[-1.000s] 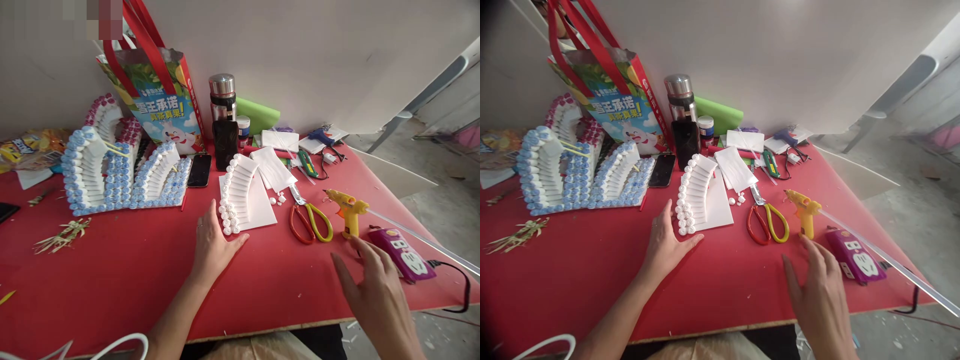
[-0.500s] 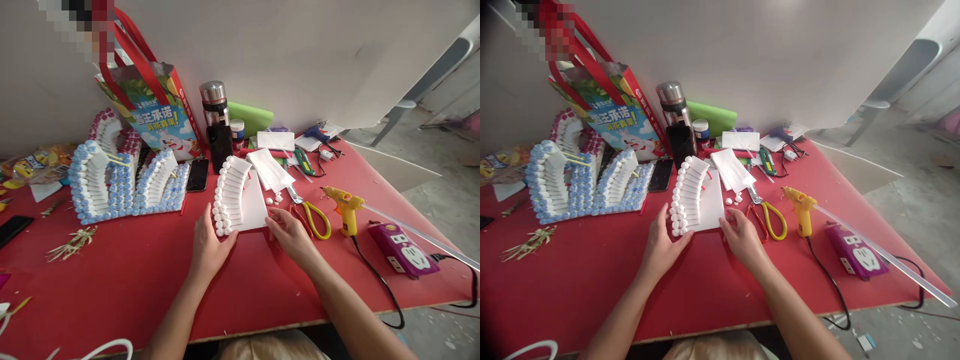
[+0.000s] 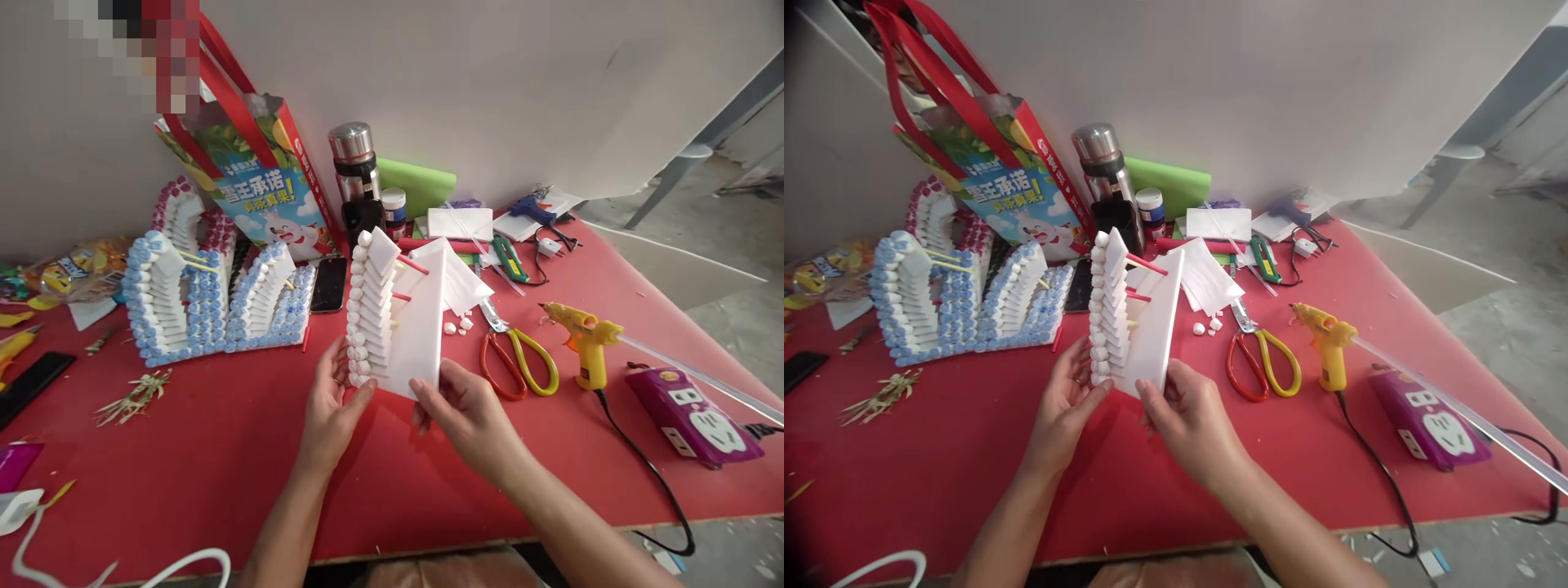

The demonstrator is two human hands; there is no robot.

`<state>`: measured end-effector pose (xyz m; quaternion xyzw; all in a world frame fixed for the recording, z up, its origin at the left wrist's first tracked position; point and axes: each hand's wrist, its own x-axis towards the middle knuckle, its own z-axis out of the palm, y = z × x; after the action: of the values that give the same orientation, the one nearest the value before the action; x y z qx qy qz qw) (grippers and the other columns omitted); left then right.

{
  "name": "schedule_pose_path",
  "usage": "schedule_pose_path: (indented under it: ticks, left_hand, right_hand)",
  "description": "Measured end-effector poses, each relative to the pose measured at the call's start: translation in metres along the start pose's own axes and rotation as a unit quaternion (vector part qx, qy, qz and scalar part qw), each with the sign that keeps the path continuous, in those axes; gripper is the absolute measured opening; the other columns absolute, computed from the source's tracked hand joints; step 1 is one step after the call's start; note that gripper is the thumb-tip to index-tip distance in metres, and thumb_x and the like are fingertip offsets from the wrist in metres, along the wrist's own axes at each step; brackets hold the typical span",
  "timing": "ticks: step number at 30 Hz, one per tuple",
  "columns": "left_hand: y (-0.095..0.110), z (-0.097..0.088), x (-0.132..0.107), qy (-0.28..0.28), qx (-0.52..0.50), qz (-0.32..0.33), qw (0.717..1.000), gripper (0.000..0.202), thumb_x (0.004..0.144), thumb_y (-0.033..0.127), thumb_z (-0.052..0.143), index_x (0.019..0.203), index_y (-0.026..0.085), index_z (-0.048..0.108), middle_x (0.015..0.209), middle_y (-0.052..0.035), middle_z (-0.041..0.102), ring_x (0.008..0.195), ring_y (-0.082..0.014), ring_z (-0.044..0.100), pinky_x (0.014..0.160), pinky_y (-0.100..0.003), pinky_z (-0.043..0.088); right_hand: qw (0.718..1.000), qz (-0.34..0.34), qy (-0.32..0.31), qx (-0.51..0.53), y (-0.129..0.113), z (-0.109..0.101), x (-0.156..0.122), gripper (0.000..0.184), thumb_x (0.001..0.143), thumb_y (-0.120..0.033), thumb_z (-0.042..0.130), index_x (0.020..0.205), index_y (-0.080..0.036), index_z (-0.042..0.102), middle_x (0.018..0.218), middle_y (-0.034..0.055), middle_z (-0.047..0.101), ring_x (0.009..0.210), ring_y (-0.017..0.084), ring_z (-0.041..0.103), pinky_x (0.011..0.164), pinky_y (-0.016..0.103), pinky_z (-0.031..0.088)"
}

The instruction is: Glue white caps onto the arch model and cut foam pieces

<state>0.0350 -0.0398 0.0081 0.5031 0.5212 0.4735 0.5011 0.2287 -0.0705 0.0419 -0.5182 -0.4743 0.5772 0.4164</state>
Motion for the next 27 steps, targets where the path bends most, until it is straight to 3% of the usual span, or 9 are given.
schedule_pose_path:
  ticks: [7, 12, 16, 21, 27]
  left_hand:
    - [0.002, 0.006, 0.004, 0.005, -0.035, 0.012, 0.999, 0.070, 0.083, 0.029, 0.074, 0.145, 0.026, 0.042, 0.145, -0.0117, 0.051, 0.131, -0.0266, 0.052, 0.108, -0.041, 0.046]
    - [0.007, 0.004, 0.006, 0.027, -0.048, 0.029, 0.998, 0.062, 0.085, 0.027, 0.071, 0.142, 0.027, 0.046, 0.139, -0.0095, 0.055, 0.124, -0.0233, 0.055, 0.104, -0.038, 0.047]
    - [0.016, 0.001, 0.005, 0.046, -0.081, 0.016, 0.996, 0.053, 0.087, 0.030, 0.068, 0.137, 0.027, 0.053, 0.129, -0.0084, 0.061, 0.117, -0.0228, 0.058, 0.097, -0.036, 0.051]
    - [0.034, 0.005, -0.001, 0.029, -0.107, -0.004, 0.994, 0.043, 0.088, 0.037, 0.062, 0.130, 0.024, 0.060, 0.128, -0.0104, 0.061, 0.117, -0.0288, 0.059, 0.093, -0.041, 0.054]
    - [0.043, 0.011, -0.006, 0.015, -0.107, -0.009, 0.994, 0.048, 0.085, 0.034, 0.067, 0.131, 0.024, 0.059, 0.120, -0.0102, 0.064, 0.107, -0.0269, 0.062, 0.087, -0.039, 0.054]
  right_hand:
    - [0.993, -0.047, 0.032, -0.099, 0.001, 0.002, -0.010, 0.029, 0.095, -0.047, 0.055, 0.088, -0.019, 0.058, 0.075, 0.0051, 0.065, 0.066, 0.018, 0.062, 0.060, 0.029, 0.048]
    - [0.999, -0.021, 0.025, 0.018, 0.009, -0.008, -0.002, 0.028, 0.097, -0.047, 0.053, 0.094, -0.019, 0.058, 0.082, 0.0062, 0.068, 0.075, 0.021, 0.067, 0.071, 0.034, 0.053]
    - [0.988, 0.004, 0.033, 0.150, 0.019, -0.020, 0.009, 0.031, 0.094, -0.046, 0.059, 0.110, -0.020, 0.057, 0.077, 0.0020, 0.065, 0.065, 0.018, 0.064, 0.065, 0.035, 0.054]
    - [0.974, 0.048, 0.025, 0.221, 0.025, -0.033, 0.021, 0.037, 0.092, -0.041, 0.064, 0.120, -0.017, 0.060, 0.065, -0.0029, 0.053, 0.055, 0.012, 0.050, 0.052, 0.025, 0.042]
    - [0.965, 0.076, 0.018, 0.249, 0.031, -0.040, 0.024, 0.037, 0.090, -0.038, 0.065, 0.120, -0.017, 0.064, 0.062, -0.0030, 0.049, 0.052, 0.010, 0.042, 0.049, 0.024, 0.031]
